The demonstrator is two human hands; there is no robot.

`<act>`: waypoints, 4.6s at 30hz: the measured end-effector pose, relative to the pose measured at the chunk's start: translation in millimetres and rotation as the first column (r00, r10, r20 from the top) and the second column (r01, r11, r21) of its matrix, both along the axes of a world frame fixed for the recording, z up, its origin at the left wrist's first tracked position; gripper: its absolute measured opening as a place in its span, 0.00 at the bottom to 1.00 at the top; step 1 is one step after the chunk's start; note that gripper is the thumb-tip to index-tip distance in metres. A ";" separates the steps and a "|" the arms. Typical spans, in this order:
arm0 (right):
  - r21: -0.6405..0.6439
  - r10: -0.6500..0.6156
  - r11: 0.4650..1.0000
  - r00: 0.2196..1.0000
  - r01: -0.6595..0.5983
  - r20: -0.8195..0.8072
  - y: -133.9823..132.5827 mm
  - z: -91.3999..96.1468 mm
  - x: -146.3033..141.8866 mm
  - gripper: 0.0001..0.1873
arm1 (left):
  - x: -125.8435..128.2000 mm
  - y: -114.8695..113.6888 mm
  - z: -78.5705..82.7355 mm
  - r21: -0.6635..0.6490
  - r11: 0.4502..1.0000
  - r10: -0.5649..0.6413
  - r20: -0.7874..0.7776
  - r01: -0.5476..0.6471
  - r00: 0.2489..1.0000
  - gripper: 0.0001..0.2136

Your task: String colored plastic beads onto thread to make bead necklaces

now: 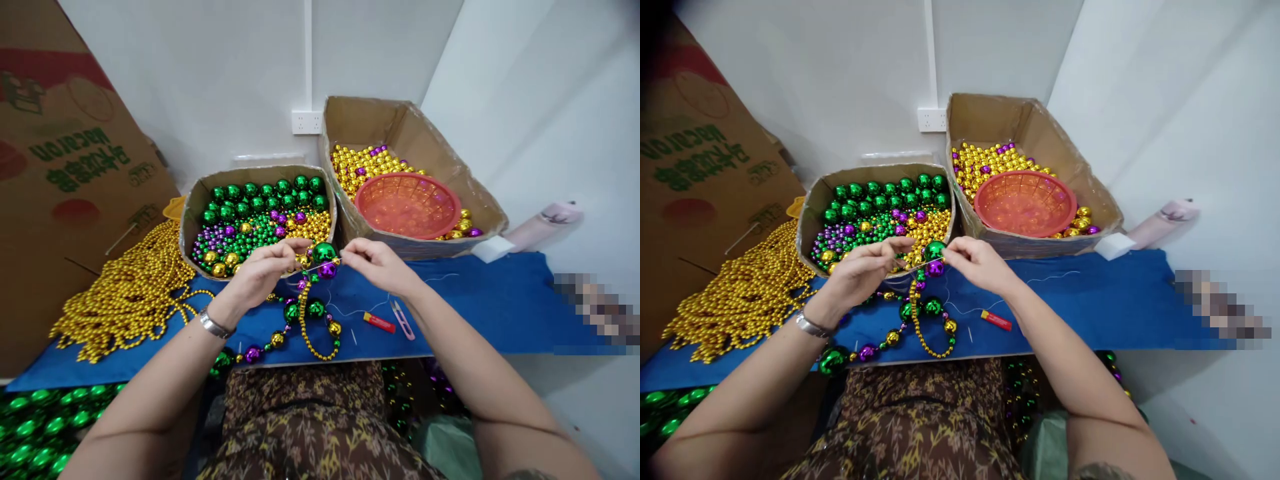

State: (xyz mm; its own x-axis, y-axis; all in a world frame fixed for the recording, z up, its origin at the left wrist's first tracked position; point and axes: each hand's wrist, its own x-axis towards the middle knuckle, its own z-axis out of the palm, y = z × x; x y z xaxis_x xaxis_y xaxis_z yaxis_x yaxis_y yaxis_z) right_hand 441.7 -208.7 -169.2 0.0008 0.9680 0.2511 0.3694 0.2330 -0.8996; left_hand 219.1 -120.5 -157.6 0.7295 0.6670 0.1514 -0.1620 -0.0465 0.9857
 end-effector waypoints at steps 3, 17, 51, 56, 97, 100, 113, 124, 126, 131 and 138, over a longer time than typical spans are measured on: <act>-0.064 -0.096 0.995 0.908 0.076 -0.408 -5.9 -9.9 0.7 0.17 | -4.4 1.8 -4.6 -0.225 0.974 0.053 0.174 -0.013 0.983 0.11; -0.140 -0.201 0.979 0.785 0.145 -0.586 -8.6 -68.1 -15.9 0.19 | 5.7 -2.4 -44.4 -0.422 0.885 0.293 0.177 -0.197 0.940 0.14; -0.100 -0.105 0.993 0.875 0.065 -0.473 9.5 -36.9 -56.1 0.15 | 26.3 -16.5 -26.2 0.072 0.990 0.124 -0.041 -0.121 0.991 0.10; -0.103 -0.109 0.993 0.773 0.056 -0.625 13.6 -34.4 -59.5 0.14 | 27.2 -16.3 -32.8 0.079 0.986 0.148 -0.012 -0.147 0.989 0.11; 0.256 -0.036 0.967 0.995 0.010 0.096 16.1 -3.5 -21.6 0.08 | 27.9 -3.3 -18.7 0.014 0.991 0.134 -0.233 -0.134 0.963 0.12; 0.308 0.022 0.947 0.973 -0.094 0.230 22.1 7.9 -14.7 0.07 | 28.6 -0.7 -13.3 0.024 0.999 -0.033 -0.269 0.041 0.963 0.07; 0.238 0.021 0.960 0.884 -0.148 0.466 46.4 3.2 -21.1 0.11 | 29.9 0.2 -29.1 -0.286 0.952 -0.172 -0.217 0.106 0.961 0.15; 0.372 -0.244 0.928 0.796 0.024 0.555 8.6 -37.1 -22.5 0.17 | 29.4 -0.5 -27.5 -0.342 0.939 -0.092 -0.152 0.035 0.984 0.14; 0.405 -0.288 0.912 0.810 0.069 0.511 3.2 -34.2 -18.2 0.16 | 25.7 1.0 -26.0 -0.253 0.967 -0.069 -0.168 0.025 0.983 0.13; 0.235 0.032 0.961 0.903 -0.146 0.429 -15.4 -25.4 -9.3 0.11 | 15.8 5.6 -22.2 -0.010 1.000 -0.020 -0.252 0.018 0.967 0.10; -0.052 0.031 0.998 0.997 -0.035 -0.063 -2.4 -45.2 -35.2 0.12 | 15.7 0.1 -11.5 0.426 0.901 0.018 -0.223 0.081 0.975 0.13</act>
